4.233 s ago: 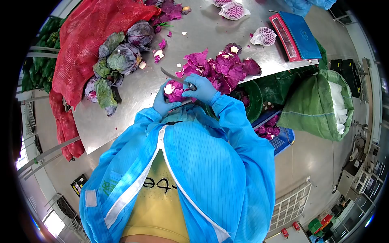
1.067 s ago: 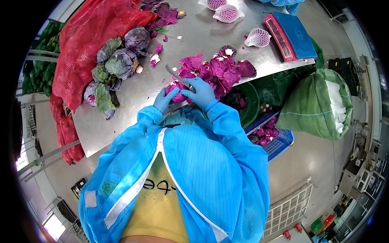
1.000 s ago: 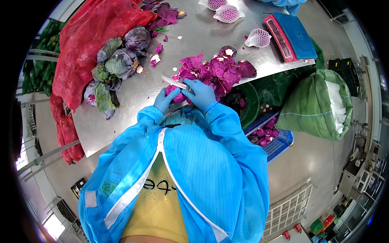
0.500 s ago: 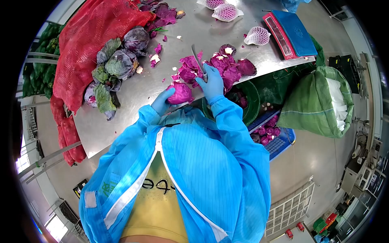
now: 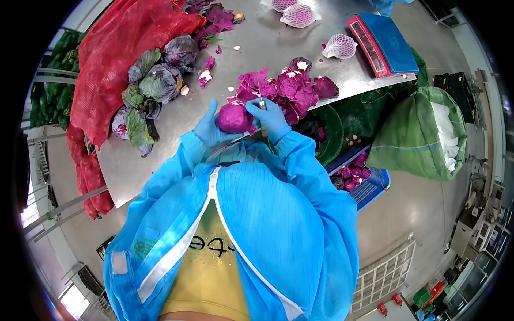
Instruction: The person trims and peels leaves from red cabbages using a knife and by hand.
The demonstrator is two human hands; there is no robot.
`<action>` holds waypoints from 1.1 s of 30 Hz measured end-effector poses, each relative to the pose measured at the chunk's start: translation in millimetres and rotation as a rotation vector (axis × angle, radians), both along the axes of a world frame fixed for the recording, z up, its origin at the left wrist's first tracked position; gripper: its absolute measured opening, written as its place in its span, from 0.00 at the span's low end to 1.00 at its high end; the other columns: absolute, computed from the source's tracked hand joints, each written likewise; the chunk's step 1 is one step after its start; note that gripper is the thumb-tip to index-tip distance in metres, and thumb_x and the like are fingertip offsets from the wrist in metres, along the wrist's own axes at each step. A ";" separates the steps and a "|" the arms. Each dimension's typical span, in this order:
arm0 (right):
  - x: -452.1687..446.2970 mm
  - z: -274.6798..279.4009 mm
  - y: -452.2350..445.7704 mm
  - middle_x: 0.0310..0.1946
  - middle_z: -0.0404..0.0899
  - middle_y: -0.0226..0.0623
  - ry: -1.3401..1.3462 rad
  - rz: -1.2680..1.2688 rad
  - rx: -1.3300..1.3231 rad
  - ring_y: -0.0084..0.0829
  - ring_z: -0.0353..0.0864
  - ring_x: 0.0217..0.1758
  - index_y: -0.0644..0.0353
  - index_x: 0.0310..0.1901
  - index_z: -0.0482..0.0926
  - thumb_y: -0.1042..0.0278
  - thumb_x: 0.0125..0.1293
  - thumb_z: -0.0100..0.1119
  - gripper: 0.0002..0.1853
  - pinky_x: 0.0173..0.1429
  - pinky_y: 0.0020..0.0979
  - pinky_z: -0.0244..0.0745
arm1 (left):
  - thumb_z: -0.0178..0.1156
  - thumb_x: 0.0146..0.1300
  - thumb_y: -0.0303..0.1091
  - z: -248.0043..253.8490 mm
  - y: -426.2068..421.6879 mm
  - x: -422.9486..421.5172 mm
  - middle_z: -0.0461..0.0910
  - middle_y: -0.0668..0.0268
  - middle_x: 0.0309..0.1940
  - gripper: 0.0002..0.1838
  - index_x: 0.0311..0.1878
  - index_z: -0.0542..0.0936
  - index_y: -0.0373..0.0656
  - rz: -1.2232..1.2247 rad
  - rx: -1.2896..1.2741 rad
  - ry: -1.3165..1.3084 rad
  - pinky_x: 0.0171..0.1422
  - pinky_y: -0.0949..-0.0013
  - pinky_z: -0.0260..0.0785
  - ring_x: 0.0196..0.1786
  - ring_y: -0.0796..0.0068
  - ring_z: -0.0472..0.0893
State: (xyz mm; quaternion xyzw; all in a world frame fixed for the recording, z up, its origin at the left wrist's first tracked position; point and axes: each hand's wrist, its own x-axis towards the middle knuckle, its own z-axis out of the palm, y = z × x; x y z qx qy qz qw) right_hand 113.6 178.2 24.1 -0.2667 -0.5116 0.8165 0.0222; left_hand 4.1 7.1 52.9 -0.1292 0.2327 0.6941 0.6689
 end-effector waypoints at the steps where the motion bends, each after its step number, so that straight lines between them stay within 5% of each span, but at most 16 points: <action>1: 1.2 10.9 -2.0 0.29 0.77 0.30 -0.004 0.001 -0.001 0.19 0.71 0.21 0.61 0.44 0.78 0.61 0.59 0.65 0.15 0.26 0.21 0.68 | 0.49 0.62 0.64 -3.4 0.1 3.4 0.61 0.50 0.65 0.41 0.69 0.56 0.43 0.001 -0.001 -0.004 0.68 0.41 0.58 0.66 0.49 0.64; 5: 0.2 26.2 -0.8 0.38 0.81 0.35 0.013 -0.056 -0.145 0.19 0.71 0.22 0.63 0.45 0.78 0.69 0.62 0.58 0.11 0.28 0.21 0.67 | 0.57 0.60 0.59 -22.7 -1.2 7.3 0.65 0.52 0.63 0.39 0.67 0.58 0.47 0.113 0.033 -0.163 0.63 0.38 0.63 0.64 0.50 0.68; 11: 15.9 38.5 9.3 0.33 0.80 0.30 0.051 -0.035 0.281 0.19 0.74 0.26 0.58 0.38 0.74 0.68 0.63 0.56 0.06 0.31 0.23 0.71 | 0.57 0.58 0.60 -11.5 -3.0 9.0 0.64 0.54 0.64 0.39 0.67 0.59 0.49 0.191 0.060 -0.325 0.66 0.36 0.59 0.66 0.50 0.65; 13: 22.2 36.4 5.3 0.29 0.79 0.33 0.047 -0.047 0.286 0.24 0.75 0.25 0.58 0.39 0.73 0.61 0.64 0.56 0.10 0.30 0.28 0.72 | 0.56 0.59 0.60 -14.7 -5.2 9.6 0.63 0.53 0.65 0.38 0.68 0.59 0.50 0.184 0.122 -0.380 0.66 0.35 0.58 0.66 0.50 0.64; 14: 26.0 34.2 4.4 0.27 0.78 0.36 0.026 0.010 0.506 0.29 0.76 0.25 0.58 0.39 0.73 0.59 0.64 0.57 0.11 0.31 0.30 0.71 | 0.56 0.59 0.60 -16.1 -6.5 10.5 0.63 0.53 0.65 0.38 0.68 0.59 0.50 0.180 0.121 -0.381 0.66 0.35 0.58 0.66 0.50 0.64; 17: 36.1 42.6 0.8 0.24 0.75 0.42 -0.025 0.118 0.844 0.43 0.78 0.27 0.56 0.37 0.72 0.52 0.65 0.55 0.15 0.31 0.38 0.71 | 0.59 0.59 0.54 -18.7 -8.1 10.4 0.65 0.54 0.63 0.38 0.68 0.59 0.47 0.134 0.118 -0.176 0.65 0.39 0.62 0.64 0.52 0.67; 19: 43.3 59.3 -1.4 0.25 0.77 0.41 -0.059 0.276 1.149 0.45 0.78 0.29 0.55 0.36 0.72 0.45 0.65 0.51 0.19 0.31 0.41 0.71 | 0.62 0.59 0.47 -19.5 -7.6 11.9 0.68 0.55 0.61 0.38 0.68 0.58 0.43 -0.048 -0.022 0.362 0.64 0.49 0.66 0.61 0.56 0.71; 20: 46.3 61.0 -3.0 0.25 0.77 0.41 -0.062 0.319 1.178 0.45 0.79 0.29 0.53 0.38 0.72 0.42 0.66 0.47 0.20 0.31 0.43 0.71 | 0.62 0.59 0.47 -21.6 -7.0 12.8 0.68 0.55 0.61 0.38 0.68 0.58 0.43 -0.050 -0.022 0.362 0.64 0.49 0.66 0.61 0.56 0.71; 23: 54.6 64.0 -9.9 0.23 0.76 0.43 -0.060 0.365 1.253 0.47 0.78 0.28 0.55 0.37 0.72 0.47 0.67 0.49 0.18 0.29 0.44 0.70 | 0.74 0.45 0.35 -30.1 -2.6 19.8 0.73 0.58 0.55 0.44 0.64 0.61 0.40 -0.072 0.005 1.051 0.61 0.62 0.69 0.58 0.66 0.74; 24: 55.7 61.6 -12.7 0.22 0.76 0.43 -0.041 0.371 1.287 0.47 0.78 0.27 0.54 0.36 0.72 0.48 0.67 0.48 0.16 0.28 0.44 0.70 | 0.78 0.38 0.35 -13.5 -2.1 27.9 0.73 0.59 0.54 0.47 0.62 0.62 0.40 0.005 -0.096 1.078 0.62 0.63 0.68 0.57 0.67 0.74; 27: 58.8 62.0 -14.4 0.23 0.76 0.44 -0.086 0.427 1.255 0.48 0.78 0.28 0.53 0.37 0.71 0.45 0.68 0.44 0.19 0.31 0.47 0.70 | 0.79 0.35 0.38 -15.1 -4.8 29.9 0.73 0.59 0.54 0.50 0.62 0.62 0.41 0.010 -0.155 1.343 0.62 0.63 0.67 0.57 0.66 0.74; 33: 58.6 66.6 -17.7 0.23 0.76 0.44 -0.125 0.465 1.282 0.49 0.78 0.28 0.54 0.36 0.70 0.45 0.68 0.43 0.19 0.30 0.49 0.69 | 0.80 0.33 0.41 4.6 -1.8 33.3 0.72 0.58 0.54 0.50 0.61 0.61 0.43 -0.005 -0.178 1.390 0.61 0.62 0.68 0.57 0.65 0.74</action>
